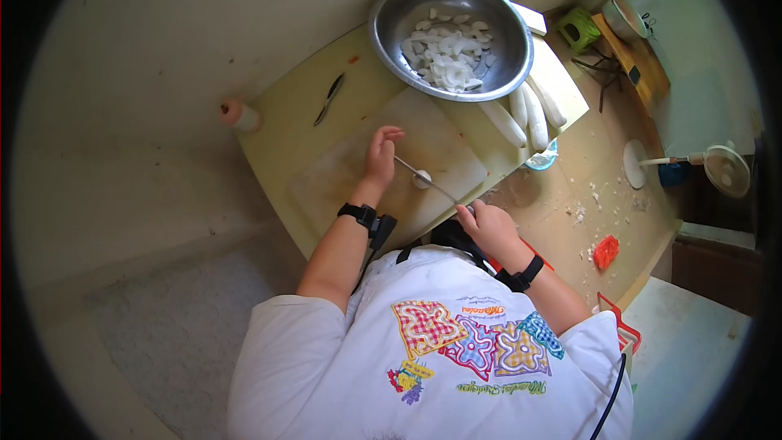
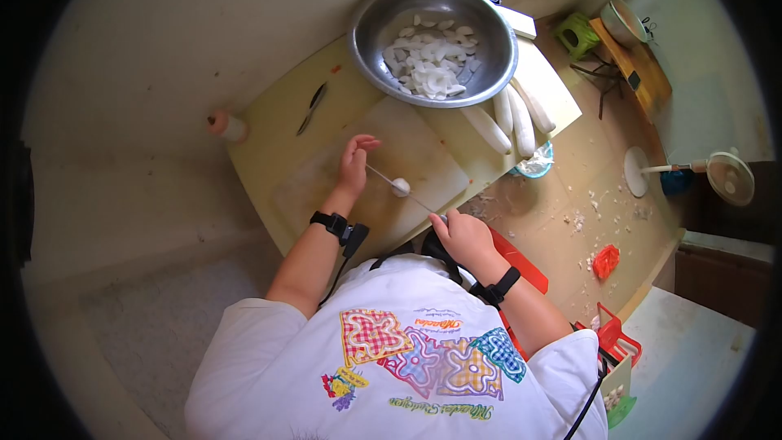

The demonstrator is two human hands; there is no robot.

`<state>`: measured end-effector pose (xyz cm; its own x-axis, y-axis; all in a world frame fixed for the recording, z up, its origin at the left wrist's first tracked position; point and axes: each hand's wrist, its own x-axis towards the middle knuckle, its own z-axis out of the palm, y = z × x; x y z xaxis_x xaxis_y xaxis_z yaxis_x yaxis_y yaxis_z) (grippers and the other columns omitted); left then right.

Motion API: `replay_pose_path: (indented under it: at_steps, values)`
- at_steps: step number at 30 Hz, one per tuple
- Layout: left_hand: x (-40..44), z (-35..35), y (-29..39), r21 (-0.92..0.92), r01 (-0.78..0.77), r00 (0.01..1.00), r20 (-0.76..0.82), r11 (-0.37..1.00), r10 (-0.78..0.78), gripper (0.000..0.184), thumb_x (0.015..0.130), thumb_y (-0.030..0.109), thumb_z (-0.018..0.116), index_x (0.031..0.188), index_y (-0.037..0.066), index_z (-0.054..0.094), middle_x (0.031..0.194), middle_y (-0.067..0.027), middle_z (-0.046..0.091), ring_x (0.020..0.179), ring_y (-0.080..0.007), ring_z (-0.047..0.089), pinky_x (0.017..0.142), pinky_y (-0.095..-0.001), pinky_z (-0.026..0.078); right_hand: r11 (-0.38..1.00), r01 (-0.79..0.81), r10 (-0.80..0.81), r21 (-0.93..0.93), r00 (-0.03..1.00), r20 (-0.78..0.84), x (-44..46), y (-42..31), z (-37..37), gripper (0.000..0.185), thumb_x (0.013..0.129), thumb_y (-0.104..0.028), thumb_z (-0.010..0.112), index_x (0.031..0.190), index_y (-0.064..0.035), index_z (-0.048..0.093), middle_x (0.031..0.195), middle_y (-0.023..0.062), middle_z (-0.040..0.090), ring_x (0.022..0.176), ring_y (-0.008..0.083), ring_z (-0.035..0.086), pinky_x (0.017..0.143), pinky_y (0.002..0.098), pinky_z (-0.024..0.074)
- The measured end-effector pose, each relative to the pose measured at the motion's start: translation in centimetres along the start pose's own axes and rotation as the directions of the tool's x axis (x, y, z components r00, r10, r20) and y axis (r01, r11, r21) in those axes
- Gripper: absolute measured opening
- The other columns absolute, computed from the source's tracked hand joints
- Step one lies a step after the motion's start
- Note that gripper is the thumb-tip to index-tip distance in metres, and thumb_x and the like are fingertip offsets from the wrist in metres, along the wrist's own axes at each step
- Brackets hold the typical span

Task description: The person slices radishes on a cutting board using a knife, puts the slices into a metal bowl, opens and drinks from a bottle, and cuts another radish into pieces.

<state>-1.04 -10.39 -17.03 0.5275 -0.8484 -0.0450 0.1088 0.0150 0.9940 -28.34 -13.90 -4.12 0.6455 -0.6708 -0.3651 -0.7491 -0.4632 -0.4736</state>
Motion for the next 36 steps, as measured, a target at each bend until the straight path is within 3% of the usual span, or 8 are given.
replay_pose_path:
  at_steps: [2, 6, 8, 24, 33, 36]
  values:
    - [0.0, -0.3, -0.9, -0.011, 0.052, 0.998, -0.041, 0.999, -0.052, 0.032, 0.096, 0.008, 0.037, 0.124, 0.003, 0.053, 0.117, -0.0108, 0.064, 0.113, -0.0183, 0.058, 0.105, -0.033, 0.04, 0.999, 0.01, -0.011, -0.035, 1.0, -0.016, 0.2, -0.1, 0.4, 0.053, 0.1, -0.047, 0.047, 0.082, 0.0013, 0.059, 0.072, 0.0247, 0.065, 0.071, 0.0446, 0.065, 0.065, 0.0533, 0.0513]
    - [0.4, -1.0, -2.1, 0.054, 0.005, 0.999, -0.049, 0.999, -0.002, 0.035, 0.097, 0.01, 0.038, 0.13, 0.004, 0.048, 0.118, -0.0102, 0.063, 0.114, -0.0177, 0.057, 0.105, -0.0326, 0.039, 1.0, 0.015, -0.015, -0.012, 1.0, -0.017, 0.8, 0.5, 1.3, 0.054, 0.1, -0.048, 0.047, 0.081, 0.0012, 0.059, 0.072, 0.025, 0.065, 0.071, 0.0445, 0.065, 0.065, 0.0529, 0.0518]
    - [0.6, -1.1, -1.8, 0.071, 0.048, 0.999, -0.01, 0.996, -0.048, 0.038, 0.097, 0.008, 0.04, 0.134, 0.006, 0.045, 0.116, -0.0092, 0.062, 0.107, -0.0151, 0.055, 0.098, -0.0294, 0.041, 1.0, 0.018, -0.018, 0.008, 1.0, -0.008, 1.0, 0.5, 1.3, 0.054, 0.1, -0.048, 0.047, 0.081, 0.0011, 0.058, 0.072, 0.0252, 0.065, 0.071, 0.0446, 0.065, 0.065, 0.0528, 0.0519]
    - [0.2, -1.1, -1.1, 0.046, 0.124, 0.992, -0.005, 0.991, -0.124, 0.036, 0.098, 0.012, 0.039, 0.133, 0.005, 0.048, 0.122, -0.0108, 0.061, 0.114, -0.0172, 0.054, 0.103, -0.0316, 0.039, 0.999, -0.027, 0.024, 0.038, 0.997, 0.067, 1.1, -0.1, 0.8, 0.054, 0.1, -0.048, 0.047, 0.083, 0.0018, 0.058, 0.076, 0.0264, 0.065, 0.076, 0.0451, 0.064, 0.068, 0.0541, 0.05]
    - [0.2, -0.6, -2.1, 0.089, 0.046, 0.998, -0.052, 0.995, -0.042, 0.036, 0.098, 0.01, 0.037, 0.132, 0.007, 0.048, 0.123, -0.0101, 0.058, 0.115, -0.0163, 0.052, 0.104, -0.0309, 0.037, 0.999, -0.013, 0.011, 0.041, 0.999, 0.039, 1.4, 0.3, 0.6, 0.053, 0.1, -0.046, 0.048, 0.079, 0.002, 0.057, 0.071, 0.0261, 0.063, 0.071, 0.0458, 0.063, 0.065, 0.054, 0.0492]
    - [0.2, -0.4, -1.6, 0.106, 0.024, 0.998, -0.059, 0.994, -0.018, 0.039, 0.092, 0.002, 0.038, 0.129, 0.008, 0.048, 0.121, -0.0117, 0.058, 0.115, -0.0197, 0.053, 0.103, -0.0335, 0.039, 1.0, -0.005, 0.004, 0.027, 1.0, 0.028, 1.5, 0.6, 1.0, 0.053, 0.1, -0.046, 0.049, 0.08, 0.0022, 0.056, 0.07, 0.0259, 0.063, 0.069, 0.0457, 0.063, 0.063, 0.0538, 0.0491]
